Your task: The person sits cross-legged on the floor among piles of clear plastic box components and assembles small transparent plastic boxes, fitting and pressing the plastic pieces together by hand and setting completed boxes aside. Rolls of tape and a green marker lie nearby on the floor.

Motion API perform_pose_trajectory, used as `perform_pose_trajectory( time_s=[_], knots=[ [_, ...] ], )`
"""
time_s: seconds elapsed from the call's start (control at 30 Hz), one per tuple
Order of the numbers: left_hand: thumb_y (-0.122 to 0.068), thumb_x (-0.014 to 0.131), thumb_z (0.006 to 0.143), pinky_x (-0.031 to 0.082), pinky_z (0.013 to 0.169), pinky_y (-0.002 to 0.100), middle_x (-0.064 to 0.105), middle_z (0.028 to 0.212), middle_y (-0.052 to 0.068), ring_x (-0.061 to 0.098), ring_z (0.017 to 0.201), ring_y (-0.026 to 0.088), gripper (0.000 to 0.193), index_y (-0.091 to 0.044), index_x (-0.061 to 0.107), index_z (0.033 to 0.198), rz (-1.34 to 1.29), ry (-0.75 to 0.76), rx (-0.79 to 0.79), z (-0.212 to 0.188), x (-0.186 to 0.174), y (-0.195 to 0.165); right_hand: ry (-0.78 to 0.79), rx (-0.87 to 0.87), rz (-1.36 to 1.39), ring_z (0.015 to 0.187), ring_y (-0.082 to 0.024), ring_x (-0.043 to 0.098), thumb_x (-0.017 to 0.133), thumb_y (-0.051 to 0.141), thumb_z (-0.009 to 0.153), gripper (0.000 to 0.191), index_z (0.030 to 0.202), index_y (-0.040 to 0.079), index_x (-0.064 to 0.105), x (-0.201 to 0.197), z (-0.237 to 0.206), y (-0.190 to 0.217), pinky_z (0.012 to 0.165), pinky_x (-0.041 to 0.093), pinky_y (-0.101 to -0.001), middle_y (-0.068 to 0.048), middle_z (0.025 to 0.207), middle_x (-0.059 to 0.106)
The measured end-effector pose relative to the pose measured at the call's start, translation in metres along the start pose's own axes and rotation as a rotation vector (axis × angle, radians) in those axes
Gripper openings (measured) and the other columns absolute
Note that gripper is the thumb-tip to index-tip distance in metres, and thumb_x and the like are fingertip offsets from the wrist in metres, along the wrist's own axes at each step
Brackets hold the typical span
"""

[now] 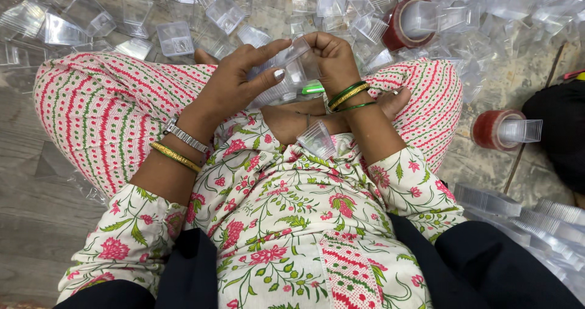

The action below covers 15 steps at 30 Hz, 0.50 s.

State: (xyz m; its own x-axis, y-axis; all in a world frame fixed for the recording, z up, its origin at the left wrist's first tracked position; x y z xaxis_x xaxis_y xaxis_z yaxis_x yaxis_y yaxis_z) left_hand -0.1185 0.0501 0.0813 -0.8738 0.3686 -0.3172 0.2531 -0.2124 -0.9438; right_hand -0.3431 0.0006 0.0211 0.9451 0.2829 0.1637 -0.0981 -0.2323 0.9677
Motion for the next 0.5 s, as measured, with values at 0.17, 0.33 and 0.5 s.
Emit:
perform_pose_trajectory(
  time_s=[0.17,0.33,0.5],
  knots=[
    [-0.028,0.07,0.102,0.045,0.086,0.034,0.051,0.092,0.007,0.05,0.089,0.02,0.052,-0.025,0.055,0.153,0.012,0.005,-0.006,0.0,-0.001,-0.005,-0.008,-0.017,-0.012,0.09,-0.008,0.07,0.068,-0.005,0.097,0.017,0.114,-0.003,0.072,0.007,-0.001,0.001,0.081,0.058,-0.0231,-0.005,0.103,0.076],
    [-0.028,0.07,0.103,0.044,0.085,0.033,0.051,0.091,0.006,0.049,0.088,0.019,0.055,-0.025,0.052,0.155,0.004,0.004,0.005,0.0,0.0,-0.005,-0.053,-0.033,-0.117,0.084,-0.005,0.067,0.067,-0.005,0.096,0.021,0.116,-0.002,0.073,0.012,-0.005,0.012,0.073,0.056,-0.0221,-0.004,0.1,0.076],
    [-0.026,0.07,0.103,0.044,0.084,0.033,0.048,0.09,0.01,0.048,0.086,0.021,0.055,-0.026,0.054,0.155,0.022,0.016,-0.046,-0.002,0.0,0.002,-0.075,-0.128,-0.244,0.084,-0.005,0.069,0.068,-0.004,0.097,0.02,0.116,0.0,0.073,0.014,-0.006,0.012,0.072,0.058,-0.022,-0.003,0.098,0.077]
  ],
)
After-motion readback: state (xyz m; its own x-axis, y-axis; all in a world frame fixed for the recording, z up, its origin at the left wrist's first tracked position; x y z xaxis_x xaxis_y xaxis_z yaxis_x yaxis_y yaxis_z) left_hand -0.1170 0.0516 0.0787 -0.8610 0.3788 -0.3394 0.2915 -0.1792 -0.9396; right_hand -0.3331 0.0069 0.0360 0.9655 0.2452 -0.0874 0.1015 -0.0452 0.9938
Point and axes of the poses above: each hand's wrist, its own z-axis towards the middle knuckle, its own x-axis out of the palm, y = z × x, the point moved 4 cm from there along z, towards the middle knuckle
